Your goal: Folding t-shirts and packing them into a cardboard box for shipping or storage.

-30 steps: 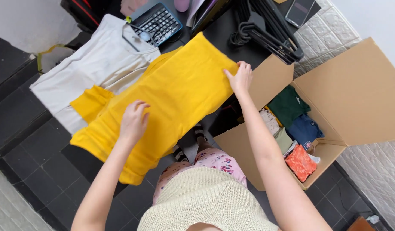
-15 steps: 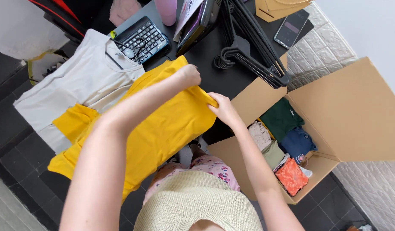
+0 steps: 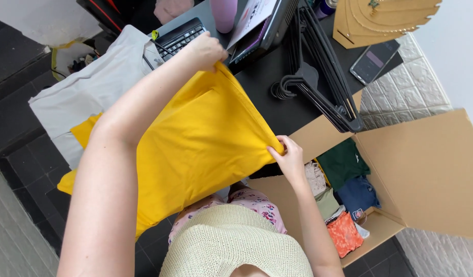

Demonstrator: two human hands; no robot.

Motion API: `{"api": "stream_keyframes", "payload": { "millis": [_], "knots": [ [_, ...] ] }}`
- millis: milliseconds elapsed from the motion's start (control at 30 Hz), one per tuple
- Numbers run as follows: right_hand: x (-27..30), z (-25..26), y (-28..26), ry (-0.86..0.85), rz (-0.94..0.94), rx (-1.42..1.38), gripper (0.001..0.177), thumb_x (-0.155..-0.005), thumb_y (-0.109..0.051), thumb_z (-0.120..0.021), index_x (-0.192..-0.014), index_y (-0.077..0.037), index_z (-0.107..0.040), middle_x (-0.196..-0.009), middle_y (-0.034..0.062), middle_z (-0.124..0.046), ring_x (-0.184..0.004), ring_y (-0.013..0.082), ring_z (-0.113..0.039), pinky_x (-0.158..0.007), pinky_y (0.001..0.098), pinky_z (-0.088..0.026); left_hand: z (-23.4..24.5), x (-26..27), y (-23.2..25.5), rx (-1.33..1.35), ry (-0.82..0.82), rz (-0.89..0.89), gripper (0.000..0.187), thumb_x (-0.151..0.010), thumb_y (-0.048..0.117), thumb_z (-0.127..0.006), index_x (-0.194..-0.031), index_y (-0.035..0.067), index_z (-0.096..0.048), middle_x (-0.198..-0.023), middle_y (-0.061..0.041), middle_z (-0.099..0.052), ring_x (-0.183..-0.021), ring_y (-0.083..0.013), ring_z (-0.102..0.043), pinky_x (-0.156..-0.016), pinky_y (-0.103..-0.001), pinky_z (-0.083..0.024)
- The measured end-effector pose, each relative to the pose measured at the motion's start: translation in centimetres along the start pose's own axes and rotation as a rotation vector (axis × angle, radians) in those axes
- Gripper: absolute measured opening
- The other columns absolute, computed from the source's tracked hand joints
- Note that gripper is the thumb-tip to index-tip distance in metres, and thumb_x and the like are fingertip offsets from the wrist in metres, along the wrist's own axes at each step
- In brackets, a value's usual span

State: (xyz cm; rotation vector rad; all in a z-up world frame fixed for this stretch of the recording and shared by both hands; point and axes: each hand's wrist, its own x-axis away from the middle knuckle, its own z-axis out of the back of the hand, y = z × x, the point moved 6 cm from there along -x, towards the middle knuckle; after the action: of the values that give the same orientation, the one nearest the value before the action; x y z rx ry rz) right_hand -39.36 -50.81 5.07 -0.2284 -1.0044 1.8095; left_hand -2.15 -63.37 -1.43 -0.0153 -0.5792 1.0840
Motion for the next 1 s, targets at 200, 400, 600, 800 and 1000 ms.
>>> {"api": "stream_keyframes", "payload": {
  "millis": [200,400,600,800,1000],
  "knots": [
    [1.0,0.6,1.5,0.395,0.13,0.035,0.017,-0.096,-0.005,-0.073,-0.111,-0.006,-0.067,-0.098,0.0077,-0.059,-0.086,0.0184,-0.056,-0.076,0.03,-0.051,2.7,3.5,-0.5,0.474,0.764,0.366,0.016,-0.087,0.009,-0.069,-0.087,0.021,-0.059,-0.086,0.001,-0.06,-0.082,-0.0248,-0.065,-0.068,-0.04,-0.045],
    [-0.6,-1.9,-1.0,0.421,0.45,0.182,0.039,-0.096,-0.004,-0.07,-0.133,-0.003,-0.058,-0.118,0.0128,-0.052,-0.112,0.0333,-0.059,-0.1,0.0466,-0.048,-1.5,16.7,9.5,0.96,0.879,0.882,0.05,-0.084,0.008,-0.083,-0.124,0.014,-0.054,-0.121,-0.013,-0.055,-0.119,-0.0383,-0.06,-0.097,-0.05,-0.05],
    [-6.6,-7.6,-5.1,0.139,0.627,0.269,0.064,-0.102,-0.03,-0.069,-0.157,-0.009,-0.045,-0.161,0.0196,-0.039,-0.149,0.0449,-0.034,-0.121,0.0577,-0.029,-8.7,36.3,20.1,0.831,0.501,1.536,0.07,-0.096,0.027,-0.075,-0.155,0.006,-0.043,-0.153,-0.028,-0.039,-0.146,-0.0482,-0.032,-0.119,-0.063,-0.028],
    [-12.2,-12.8,-5.8,-0.002,0.73,0.487,0.07,-0.108,-0.049,-0.057,-0.165,-0.011,-0.04,-0.172,0.0195,-0.026,-0.155,0.0465,-0.023,-0.122,0.0639,-0.017,-13.9,45.4,25.8,0.835,0.241,1.877,0.082,-0.103,0.051,-0.063,-0.167,0.011,-0.031,-0.173,-0.023,-0.018,-0.158,-0.0457,-0.01,-0.121,-0.072,-0.011],
    [-16.6,-13.6,-4.4,0.038,0.724,0.58,0.075,-0.106,-0.061,-0.052,-0.166,-0.018,-0.04,-0.171,0.017,-0.029,-0.155,0.0432,-0.027,-0.121,0.0663,-0.017,-17.2,44.7,24.3,0.817,0.264,1.845,0.087,-0.102,0.067,-0.055,-0.169,0.018,-0.028,-0.176,-0.015,-0.011,-0.161,-0.04,-0.003,-0.123,-0.069,-0.002]
  ]
}}
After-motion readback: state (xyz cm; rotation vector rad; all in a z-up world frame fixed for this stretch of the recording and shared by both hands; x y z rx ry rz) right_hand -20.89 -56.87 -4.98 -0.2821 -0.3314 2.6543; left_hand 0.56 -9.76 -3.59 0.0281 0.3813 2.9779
